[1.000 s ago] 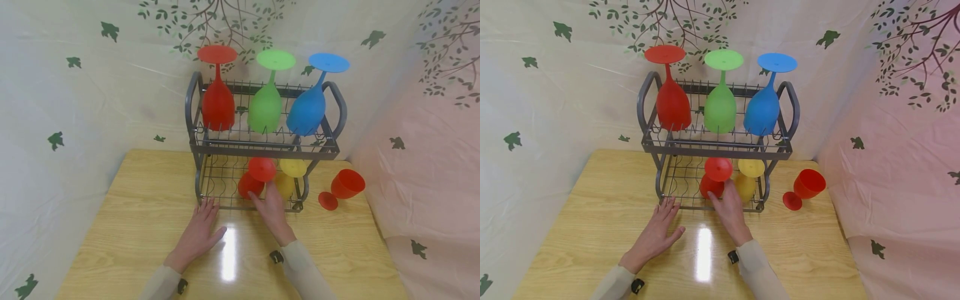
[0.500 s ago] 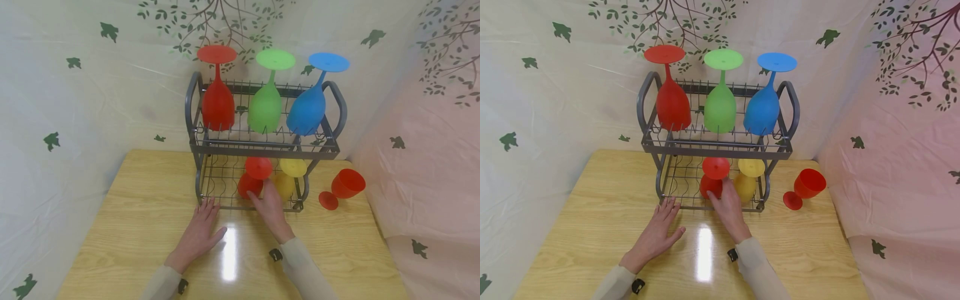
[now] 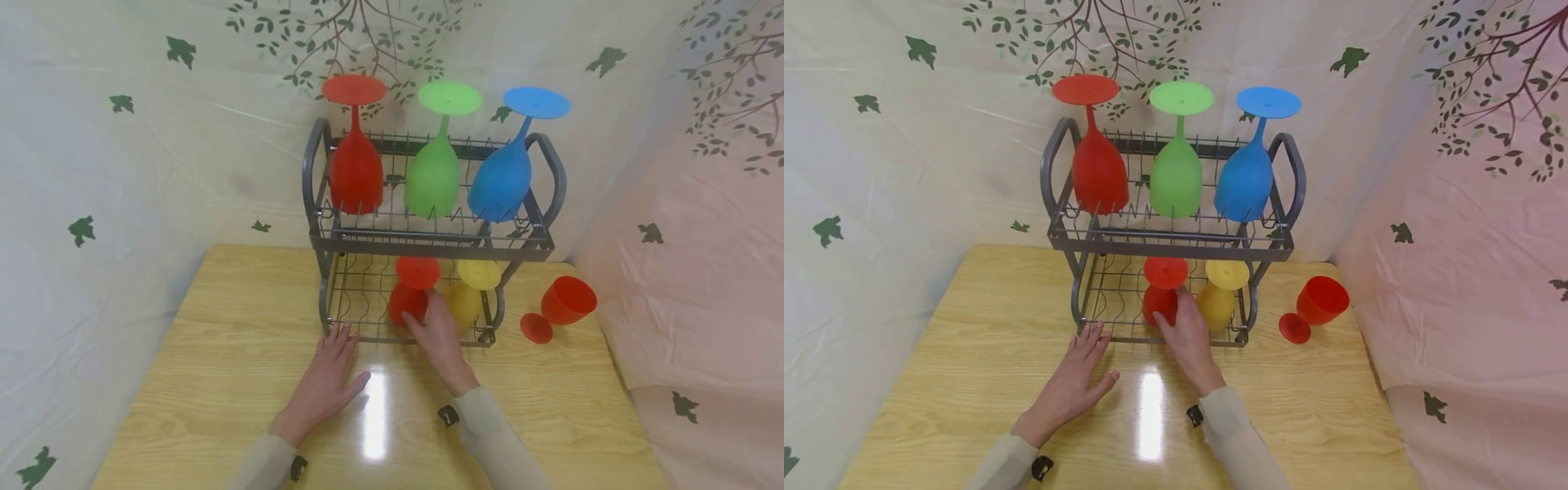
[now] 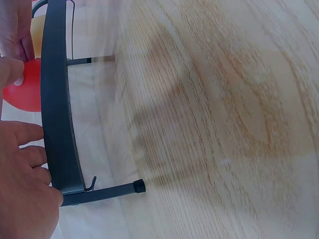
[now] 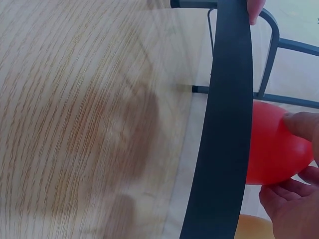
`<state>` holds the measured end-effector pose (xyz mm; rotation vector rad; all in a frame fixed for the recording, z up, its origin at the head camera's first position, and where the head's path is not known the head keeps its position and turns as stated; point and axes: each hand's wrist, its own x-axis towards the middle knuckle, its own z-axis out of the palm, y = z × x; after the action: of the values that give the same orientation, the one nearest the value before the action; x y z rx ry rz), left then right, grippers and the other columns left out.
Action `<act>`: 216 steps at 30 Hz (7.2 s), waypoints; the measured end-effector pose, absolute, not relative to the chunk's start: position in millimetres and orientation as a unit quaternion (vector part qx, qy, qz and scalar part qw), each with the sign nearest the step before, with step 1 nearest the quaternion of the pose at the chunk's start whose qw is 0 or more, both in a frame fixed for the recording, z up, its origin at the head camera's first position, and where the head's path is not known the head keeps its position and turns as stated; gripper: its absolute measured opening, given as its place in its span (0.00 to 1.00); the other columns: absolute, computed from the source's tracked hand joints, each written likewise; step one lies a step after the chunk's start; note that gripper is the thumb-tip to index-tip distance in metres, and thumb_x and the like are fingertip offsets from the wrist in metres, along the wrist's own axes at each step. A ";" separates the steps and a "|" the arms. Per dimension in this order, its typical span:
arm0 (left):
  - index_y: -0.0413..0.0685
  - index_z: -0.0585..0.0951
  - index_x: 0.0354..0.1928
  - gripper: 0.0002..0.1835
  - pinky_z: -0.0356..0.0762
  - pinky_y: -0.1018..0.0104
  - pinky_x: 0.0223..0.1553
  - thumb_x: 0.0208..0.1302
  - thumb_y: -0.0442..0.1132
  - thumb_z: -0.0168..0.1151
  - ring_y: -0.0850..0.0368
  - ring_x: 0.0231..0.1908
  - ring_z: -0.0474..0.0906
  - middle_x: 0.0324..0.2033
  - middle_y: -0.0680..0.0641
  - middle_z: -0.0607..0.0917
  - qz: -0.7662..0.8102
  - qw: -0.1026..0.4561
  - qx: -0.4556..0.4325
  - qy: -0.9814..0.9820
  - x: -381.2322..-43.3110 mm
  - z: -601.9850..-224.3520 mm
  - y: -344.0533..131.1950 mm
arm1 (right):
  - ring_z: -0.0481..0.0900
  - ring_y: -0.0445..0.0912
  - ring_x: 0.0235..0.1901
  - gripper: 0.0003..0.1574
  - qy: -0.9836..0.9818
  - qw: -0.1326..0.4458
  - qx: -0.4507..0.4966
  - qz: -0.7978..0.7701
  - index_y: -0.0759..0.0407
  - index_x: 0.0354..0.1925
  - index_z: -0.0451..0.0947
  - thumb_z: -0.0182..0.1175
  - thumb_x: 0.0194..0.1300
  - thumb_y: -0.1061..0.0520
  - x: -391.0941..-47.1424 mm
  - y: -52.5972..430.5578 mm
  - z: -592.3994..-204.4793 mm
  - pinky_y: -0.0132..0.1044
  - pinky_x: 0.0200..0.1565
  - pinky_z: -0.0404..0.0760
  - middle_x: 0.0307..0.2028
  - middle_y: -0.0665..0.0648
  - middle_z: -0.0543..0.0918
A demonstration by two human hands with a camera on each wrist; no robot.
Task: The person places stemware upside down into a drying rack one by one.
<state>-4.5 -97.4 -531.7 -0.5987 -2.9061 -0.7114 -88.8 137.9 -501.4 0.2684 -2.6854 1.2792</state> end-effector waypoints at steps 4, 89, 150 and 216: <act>0.34 0.66 0.75 0.41 0.51 0.35 0.75 0.71 0.55 0.62 0.33 0.78 0.49 0.78 0.34 0.55 -0.232 0.044 -0.193 -0.952 -4.7 -532.2 -96.7 | 0.76 0.56 0.66 0.45 -0.894 0.081 0.095 0.430 0.56 0.73 0.64 0.73 0.64 0.61 -89.5 138.2 -502.5 0.55 0.66 0.76 0.69 0.60 0.74; 0.32 0.68 0.73 0.39 0.53 0.33 0.74 0.71 0.54 0.62 0.32 0.77 0.51 0.78 0.34 0.56 -0.249 0.068 -0.202 -0.945 -0.9 -535.6 -95.1 | 0.71 0.44 0.70 0.38 -0.807 0.396 -0.092 0.428 0.54 0.74 0.71 0.67 0.69 0.51 -58.1 348.5 -455.0 0.30 0.71 0.64 0.71 0.55 0.75; 0.33 0.67 0.74 0.40 0.54 0.32 0.73 0.70 0.54 0.61 0.31 0.76 0.53 0.77 0.31 0.59 -0.238 0.064 -0.207 -0.947 -3.3 -538.6 -97.3 | 0.74 0.41 0.61 0.48 -0.689 0.119 -0.142 0.701 0.49 0.76 0.60 0.69 0.65 0.70 -91.9 404.0 -547.8 0.20 0.53 0.78 0.64 0.48 0.72; 0.31 0.69 0.72 0.39 0.54 0.30 0.72 0.69 0.51 0.65 0.30 0.76 0.53 0.76 0.30 0.61 -0.256 0.067 -0.197 -0.944 -0.8 -531.4 -93.4 | 0.83 0.41 0.53 0.49 -0.748 0.212 -0.049 0.627 0.53 0.75 0.64 0.69 0.61 0.73 -24.2 341.9 -442.1 0.21 0.50 0.80 0.64 0.56 0.75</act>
<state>-0.8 -93.4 -531.4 -0.5926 -2.8449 -0.7716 -24.2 341.9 -442.1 -0.1369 -2.0780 1.7407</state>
